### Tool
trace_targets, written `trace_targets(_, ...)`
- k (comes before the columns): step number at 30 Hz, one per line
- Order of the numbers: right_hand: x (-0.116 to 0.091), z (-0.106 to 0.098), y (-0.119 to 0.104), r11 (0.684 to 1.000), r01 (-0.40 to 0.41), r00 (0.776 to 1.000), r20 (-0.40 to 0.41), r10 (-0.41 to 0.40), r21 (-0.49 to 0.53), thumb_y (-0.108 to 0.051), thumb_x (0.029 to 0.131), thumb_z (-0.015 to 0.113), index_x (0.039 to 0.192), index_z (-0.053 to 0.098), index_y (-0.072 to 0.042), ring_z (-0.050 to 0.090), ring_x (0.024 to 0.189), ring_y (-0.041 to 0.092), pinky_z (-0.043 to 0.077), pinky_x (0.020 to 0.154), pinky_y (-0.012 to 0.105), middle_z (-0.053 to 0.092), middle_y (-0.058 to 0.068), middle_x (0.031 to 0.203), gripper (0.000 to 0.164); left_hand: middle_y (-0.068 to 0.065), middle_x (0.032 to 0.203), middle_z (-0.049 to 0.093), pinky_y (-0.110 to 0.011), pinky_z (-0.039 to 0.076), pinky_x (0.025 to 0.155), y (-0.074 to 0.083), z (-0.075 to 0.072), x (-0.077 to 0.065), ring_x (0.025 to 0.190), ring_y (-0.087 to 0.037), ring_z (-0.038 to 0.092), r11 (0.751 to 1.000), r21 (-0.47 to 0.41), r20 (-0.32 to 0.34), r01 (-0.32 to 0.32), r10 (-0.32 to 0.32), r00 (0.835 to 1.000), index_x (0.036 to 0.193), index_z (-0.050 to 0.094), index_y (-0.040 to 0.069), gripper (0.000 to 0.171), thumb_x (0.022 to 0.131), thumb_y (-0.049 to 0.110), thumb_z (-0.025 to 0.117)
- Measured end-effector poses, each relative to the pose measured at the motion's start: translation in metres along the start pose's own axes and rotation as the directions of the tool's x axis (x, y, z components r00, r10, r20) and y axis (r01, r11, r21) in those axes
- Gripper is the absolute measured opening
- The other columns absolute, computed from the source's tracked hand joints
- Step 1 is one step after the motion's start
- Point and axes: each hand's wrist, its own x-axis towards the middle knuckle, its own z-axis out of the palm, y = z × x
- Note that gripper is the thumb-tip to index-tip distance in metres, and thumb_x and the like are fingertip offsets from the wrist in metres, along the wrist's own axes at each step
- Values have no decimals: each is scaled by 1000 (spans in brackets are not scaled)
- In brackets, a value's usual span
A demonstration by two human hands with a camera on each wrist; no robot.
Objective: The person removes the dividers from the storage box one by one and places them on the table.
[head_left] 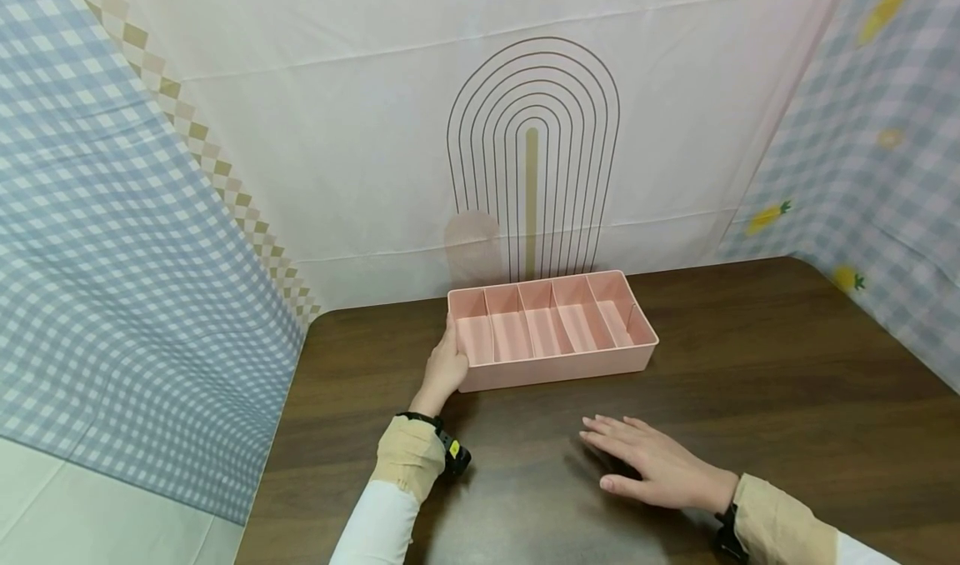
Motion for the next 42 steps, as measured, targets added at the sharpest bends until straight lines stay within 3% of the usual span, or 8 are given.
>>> trace_targets(19, 1, 2, 0, 1000, -1, 1000, -13, 2, 7, -38, 86, 56, 133, 43, -14, 41, 122, 25, 37, 90, 55, 46, 10, 134, 54, -14, 148, 19, -47, 26, 103, -1, -1, 1, 129, -29, 27, 1000, -21, 24, 20, -19, 1000, 144, 0, 10, 64, 90, 2, 32)
trace_targets(28, 3, -1, -2, 1000, -17, 1000, 1, 17, 25, -38, 88, 54, 131, 45, -12, 40, 123, 26, 36, 91, 55, 46, 10, 134, 52, -14, 148, 21, -49, 29, 101, -2, 1, 2, 125, -30, 34, 999, 3, 29, 40, -40, 999, 145, 0, 12, 62, 91, 6, 32)
trace_targets(42, 15, -20, 6, 1000, -27, 998, -51, 27, -8, -36, 85, 59, 128, 48, -10, 40, 122, 27, 37, 92, 54, 47, 11, 134, 52, -16, 144, 28, -51, 37, 94, -1, 0, 2, 112, -34, 47, 999, 27, 16, 39, -39, 999, 145, 1, 10, 62, 91, 7, 32)
